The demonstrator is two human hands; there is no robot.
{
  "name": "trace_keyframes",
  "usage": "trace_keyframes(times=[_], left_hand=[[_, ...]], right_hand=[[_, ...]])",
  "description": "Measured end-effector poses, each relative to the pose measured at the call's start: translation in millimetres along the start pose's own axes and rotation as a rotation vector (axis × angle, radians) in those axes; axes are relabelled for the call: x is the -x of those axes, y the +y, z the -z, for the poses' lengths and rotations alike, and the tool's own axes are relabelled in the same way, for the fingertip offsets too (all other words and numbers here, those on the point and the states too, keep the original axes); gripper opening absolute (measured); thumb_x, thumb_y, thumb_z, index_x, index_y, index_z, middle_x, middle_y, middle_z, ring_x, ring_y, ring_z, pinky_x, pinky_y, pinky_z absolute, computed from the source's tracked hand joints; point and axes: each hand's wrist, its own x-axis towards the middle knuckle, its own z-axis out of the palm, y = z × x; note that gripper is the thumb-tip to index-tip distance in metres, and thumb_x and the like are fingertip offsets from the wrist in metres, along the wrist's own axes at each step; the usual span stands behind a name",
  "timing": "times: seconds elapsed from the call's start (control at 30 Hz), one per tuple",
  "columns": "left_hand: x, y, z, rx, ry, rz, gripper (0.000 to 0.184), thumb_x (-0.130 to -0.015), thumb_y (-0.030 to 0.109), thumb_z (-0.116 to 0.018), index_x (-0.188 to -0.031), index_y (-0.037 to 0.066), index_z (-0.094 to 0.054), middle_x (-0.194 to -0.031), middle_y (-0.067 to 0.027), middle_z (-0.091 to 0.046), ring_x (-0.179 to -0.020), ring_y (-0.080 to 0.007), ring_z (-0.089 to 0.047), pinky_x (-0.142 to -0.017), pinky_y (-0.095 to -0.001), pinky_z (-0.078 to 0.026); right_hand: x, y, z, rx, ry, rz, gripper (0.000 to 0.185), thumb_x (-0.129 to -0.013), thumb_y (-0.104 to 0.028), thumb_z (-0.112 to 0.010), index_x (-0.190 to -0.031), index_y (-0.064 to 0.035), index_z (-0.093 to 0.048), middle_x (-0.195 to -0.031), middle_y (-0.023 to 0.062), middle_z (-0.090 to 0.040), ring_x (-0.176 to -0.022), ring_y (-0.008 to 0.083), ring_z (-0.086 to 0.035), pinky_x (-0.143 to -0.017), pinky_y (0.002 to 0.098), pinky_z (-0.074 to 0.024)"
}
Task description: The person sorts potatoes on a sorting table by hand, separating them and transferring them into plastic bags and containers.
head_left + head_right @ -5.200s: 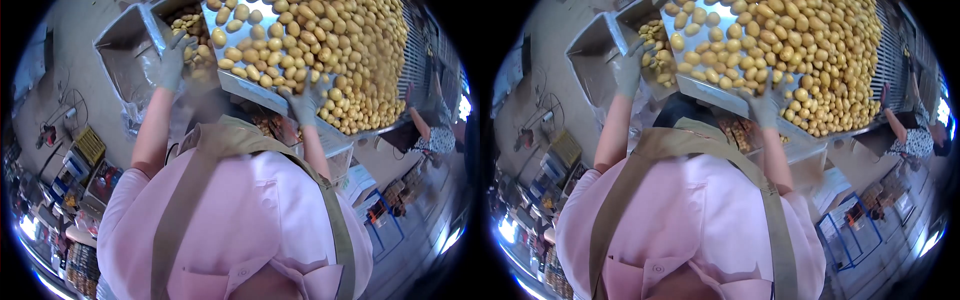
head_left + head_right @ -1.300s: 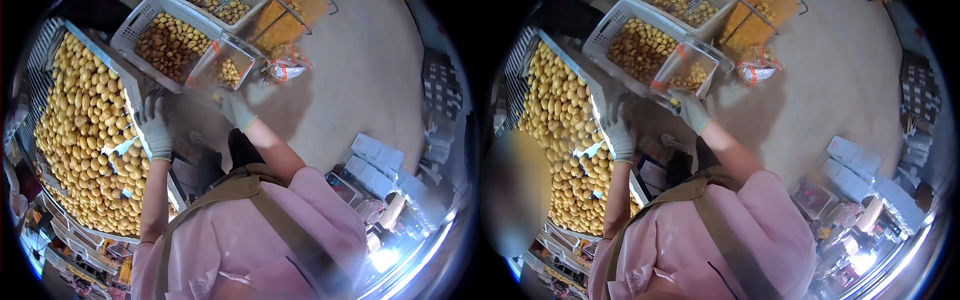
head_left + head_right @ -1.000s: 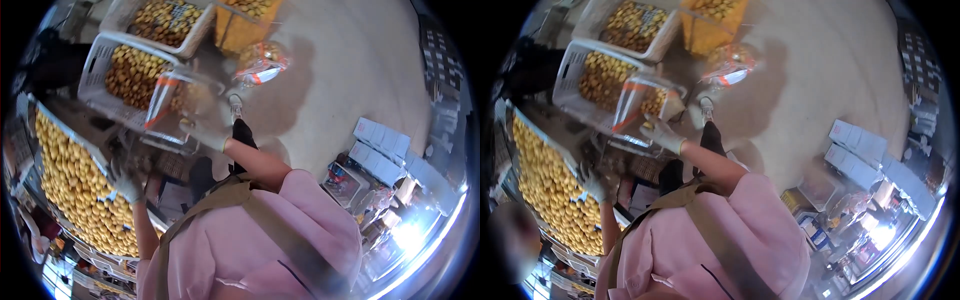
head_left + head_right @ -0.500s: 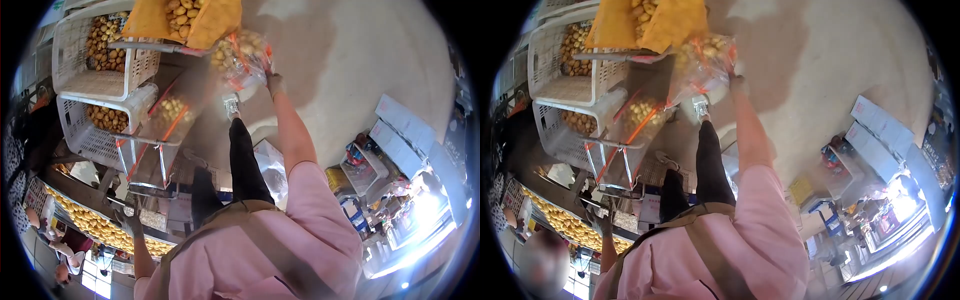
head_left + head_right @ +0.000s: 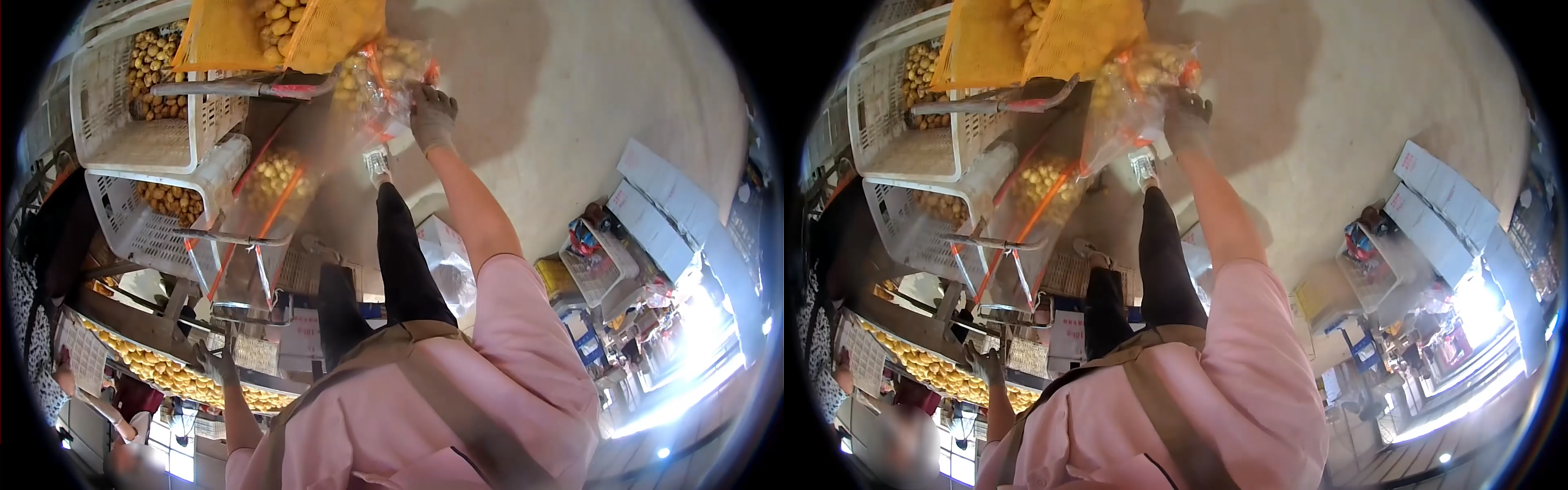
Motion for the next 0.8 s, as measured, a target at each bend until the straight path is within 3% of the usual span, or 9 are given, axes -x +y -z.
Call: trace_keyframes(times=[0.1, 0.2, 0.23, 0.43, 0.53, 0.57, 0.67, 0.7, 0.8], left_hand=[[-3.3, 12.6, 5.1, 0.002, -0.013, 0.042, 0.085, -0.080, 0.047, -0.074, -0.150, 0.013, -0.040, -0.159, -0.0072, -0.034, -0.147, -0.0260, -0.031, -0.120, -0.0580, -0.007], [-3.5, 16.2, 4.9, -0.027, 0.001, 0.053, 0.082, -0.082, 0.047, -0.073, -0.150, 0.014, -0.041, -0.158, -0.0073, -0.035, -0.147, -0.0258, -0.030, -0.120, -0.0581, -0.008], [-3.2, 14.8, 4.6, -0.028, 0.011, 0.041, 0.081, -0.082, 0.046, -0.072, -0.150, 0.014, -0.041, -0.158, -0.0075, -0.035, -0.147, -0.0260, -0.031, -0.120, -0.0580, -0.008], [-9.6, -1.1, -24.2, 0.001, 0.089, 0.040, 0.074, -0.083, 0.032, -0.072, -0.149, 0.019, -0.041, -0.154, -0.0044, -0.040, -0.145, -0.0251, -0.029, -0.118, -0.0591, -0.008], [-13.5, -7.5, -37.4, -0.026, 0.119, 0.047, 0.073, -0.083, 0.037, -0.072, -0.147, 0.019, -0.043, -0.153, -0.0042, -0.042, -0.144, -0.0247, -0.032, -0.118, -0.0599, -0.009], [-14.2, -7.0, -38.4, -0.029, 0.137, 0.049, 0.073, -0.082, 0.042, -0.072, -0.145, 0.018, -0.045, -0.153, -0.0047, -0.043, -0.143, -0.0249, -0.035, -0.118, -0.0607, -0.009], [-17.9, -3.0, -35.4, -0.065, 0.173, 0.044, 0.071, -0.082, 0.049, -0.072, -0.142, 0.018, -0.049, -0.151, -0.0037, -0.047, -0.141, -0.0244, -0.040, -0.118, -0.0607, -0.009], [-16.8, -2.0, -35.3, -0.057, 0.186, 0.033, 0.071, -0.082, 0.050, -0.072, -0.142, 0.019, -0.049, -0.151, -0.0038, -0.047, -0.141, -0.0242, -0.040, -0.118, -0.0604, -0.009], [-13.0, -2.4, -30.9, -0.078, 0.163, 0.059, 0.075, -0.079, 0.049, -0.076, -0.142, 0.019, -0.049, -0.150, -0.0037, -0.047, -0.141, -0.0225, -0.040, -0.119, -0.0591, -0.009]], right_hand=[[-21.7, -23.3, -8.2, 0.143, -0.055, -0.009, 0.057, -0.085, -0.023, -0.062, -0.139, -0.0226, -0.047, -0.139, 0.0026, -0.050, -0.138, 0.0299, -0.038, -0.115, 0.0547, -0.0242], [-31.9, -42.7, -5.3, 0.119, -0.019, 0.050, 0.055, -0.085, -0.027, -0.062, -0.138, -0.0215, -0.048, -0.143, 0.0018, -0.045, -0.139, 0.0327, -0.035, -0.115, 0.0547, -0.0239], [-27.6, -46.8, -16.7, 0.099, 0.084, 0.020, 0.055, -0.083, -0.028, -0.064, -0.135, -0.0201, -0.049, -0.144, 0.0025, -0.042, -0.138, 0.0346, -0.035, -0.115, 0.0539, -0.0237], [-18.0, -48.2, 2.0, 0.200, -0.096, -0.056, 0.045, -0.084, -0.029, -0.063, -0.129, -0.0200, -0.060, -0.137, 0.0042, -0.051, -0.136, 0.0336, -0.036, -0.115, 0.0528, -0.0232], [-13.2, -63.2, 21.1, 0.146, 0.119, 0.390, 0.037, -0.087, -0.032, -0.062, -0.122, -0.0187, -0.065, -0.131, 0.0054, -0.057, -0.131, 0.0311, -0.042, -0.114, 0.0540, -0.0247], [-12.1, -60.2, 4.3, 0.120, 0.182, 0.513, 0.039, -0.090, -0.036, -0.058, -0.123, -0.0179, -0.065, -0.125, 0.0065, -0.060, -0.124, 0.0287, -0.049, -0.110, 0.0541, -0.0298], [-27.5, -51.9, -33.6, 0.171, -0.089, 0.256, 0.041, -0.091, -0.039, -0.055, -0.125, -0.0177, -0.065, -0.122, 0.0056, -0.061, -0.118, 0.0264, -0.053, -0.103, 0.0531, -0.0370], [-31.9, -54.2, -32.0, 0.171, -0.101, 0.202, 0.039, -0.091, -0.041, -0.054, -0.119, -0.0173, -0.068, -0.119, 0.0050, -0.062, -0.114, 0.0260, -0.056, -0.095, 0.0500, -0.0427], [-28.9, -58.0, -30.2, 0.324, -0.031, 0.177, 0.032, -0.091, -0.038, -0.056, -0.110, -0.0167, -0.070, -0.120, 0.0055, -0.062, -0.113, 0.0253, -0.058, -0.092, 0.0476, -0.0452]])
